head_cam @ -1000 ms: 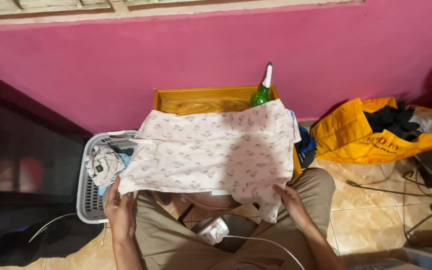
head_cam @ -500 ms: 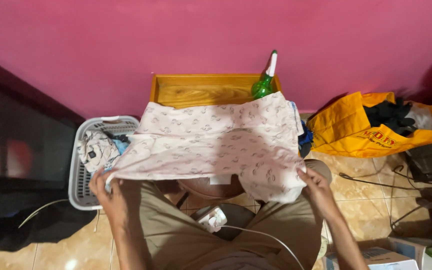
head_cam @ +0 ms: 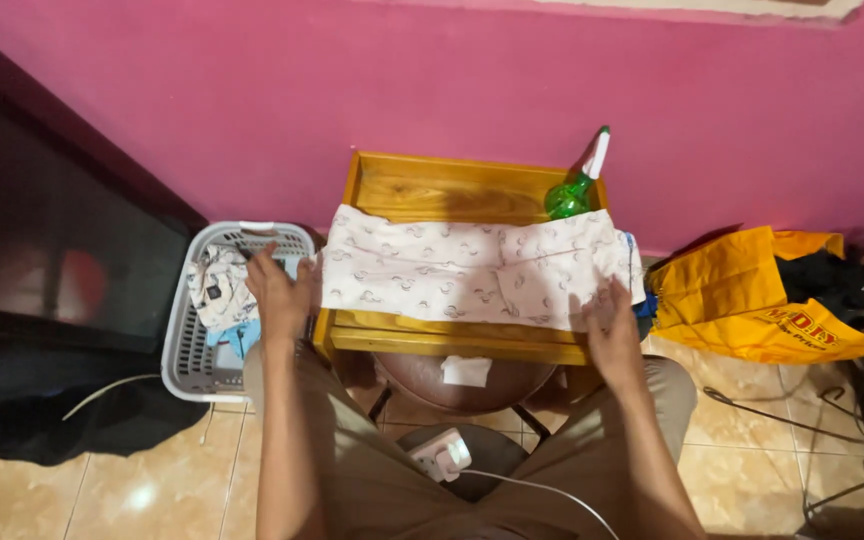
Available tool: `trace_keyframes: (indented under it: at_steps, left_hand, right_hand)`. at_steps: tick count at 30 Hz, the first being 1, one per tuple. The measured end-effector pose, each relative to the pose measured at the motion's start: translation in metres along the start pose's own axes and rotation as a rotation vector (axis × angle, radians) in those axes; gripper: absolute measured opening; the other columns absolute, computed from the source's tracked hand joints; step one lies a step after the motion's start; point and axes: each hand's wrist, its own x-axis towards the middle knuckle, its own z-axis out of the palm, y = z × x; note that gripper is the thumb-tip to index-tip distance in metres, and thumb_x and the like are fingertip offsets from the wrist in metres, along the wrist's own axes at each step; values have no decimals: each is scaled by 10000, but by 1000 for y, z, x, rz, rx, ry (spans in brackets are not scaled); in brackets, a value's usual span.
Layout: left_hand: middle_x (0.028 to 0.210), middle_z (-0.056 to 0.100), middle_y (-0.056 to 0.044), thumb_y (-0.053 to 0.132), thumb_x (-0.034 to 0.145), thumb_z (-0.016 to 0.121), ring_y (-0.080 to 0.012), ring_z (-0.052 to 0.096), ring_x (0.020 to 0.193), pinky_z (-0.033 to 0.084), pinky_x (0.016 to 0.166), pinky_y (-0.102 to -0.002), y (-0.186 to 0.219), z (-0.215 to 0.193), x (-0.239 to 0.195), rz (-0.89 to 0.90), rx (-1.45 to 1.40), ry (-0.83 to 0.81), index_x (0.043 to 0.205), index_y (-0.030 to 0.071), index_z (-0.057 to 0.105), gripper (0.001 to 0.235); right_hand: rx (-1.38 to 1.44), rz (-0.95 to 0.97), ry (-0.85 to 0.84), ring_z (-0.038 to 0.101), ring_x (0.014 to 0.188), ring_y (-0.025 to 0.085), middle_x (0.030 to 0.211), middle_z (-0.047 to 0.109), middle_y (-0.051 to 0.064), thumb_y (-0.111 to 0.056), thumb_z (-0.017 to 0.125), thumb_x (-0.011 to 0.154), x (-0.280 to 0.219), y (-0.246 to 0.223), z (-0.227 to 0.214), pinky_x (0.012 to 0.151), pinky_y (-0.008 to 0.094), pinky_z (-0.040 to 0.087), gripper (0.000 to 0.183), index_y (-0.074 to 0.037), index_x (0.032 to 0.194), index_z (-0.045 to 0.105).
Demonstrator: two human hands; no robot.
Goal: Spraying a small piece of patterned cloth with a spray bottle and folding it on a low wooden table.
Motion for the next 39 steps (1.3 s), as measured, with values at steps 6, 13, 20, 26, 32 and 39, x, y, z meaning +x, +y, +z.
trace_keyframes:
  at_steps: [6, 13, 20, 26, 32, 39]
  left_hand:
    - [1444, 535, -260, 714, 982, 497, -415, 478, 1381, 364, 1169, -516, -54, 21, -18, -524, -199, -383, 1419, 118, 510, 739]
    - [1066, 637, -109, 268, 1101, 512, -220, 568, 1070, 447, 1004, -419, -63, 28, -18, -294, -531, -10, 1168, 152, 585, 152]
    - [1003, 607, -78, 228, 1101, 547, -163, 580, 897, 622, 673, -313, -94, 0, -32, -283, -534, 146, 1171, 140, 630, 140]
    - [1111, 664, -149, 173, 993, 538, -284, 612, 1088, 484, 945, -486, -91, -8, -39, -374, -327, -12, 1215, 136, 642, 248]
    - [1299, 635, -161, 295, 995, 515, -311, 557, 1264, 392, 1117, -493, -69, 4, -7, -452, -490, -194, 1298, 150, 634, 357]
    - [983, 712, -94, 310, 1040, 649, -178, 668, 888, 548, 782, -318, -135, 68, 5, -417, -616, -383, 1147, 124, 734, 230]
  right_hand:
    - [-399, -35, 2, 489, 1365, 431, 1467, 481, 221, -205, 573, 1055, -1, 76, 45, 1116, 527, 440, 347, -138, 1395, 600]
    - [-514, -196, 24, 553, 1248, 478, 1386, 525, 227, -103, 653, 967, 29, 121, 50, 1037, 554, 488, 388, -113, 1354, 627]
    - [-521, -8, -208, 568, 1243, 510, 1365, 552, 236, -285, 625, 962, 39, 124, 38, 1033, 596, 499, 416, -110, 1337, 586]
    - [-374, 140, -195, 591, 1209, 496, 1246, 638, 270, -429, 509, 1053, 23, 58, 29, 1028, 586, 482, 424, -69, 1270, 570]
    - [-279, 255, -171, 546, 1271, 489, 1337, 572, 303, -483, 540, 1021, 31, 59, 35, 1082, 583, 433, 529, -70, 1338, 448]
    - [-412, 185, -131, 598, 1200, 443, 1135, 658, 219, -366, 613, 986, 46, 97, 47, 1024, 548, 484, 389, -24, 1167, 655]
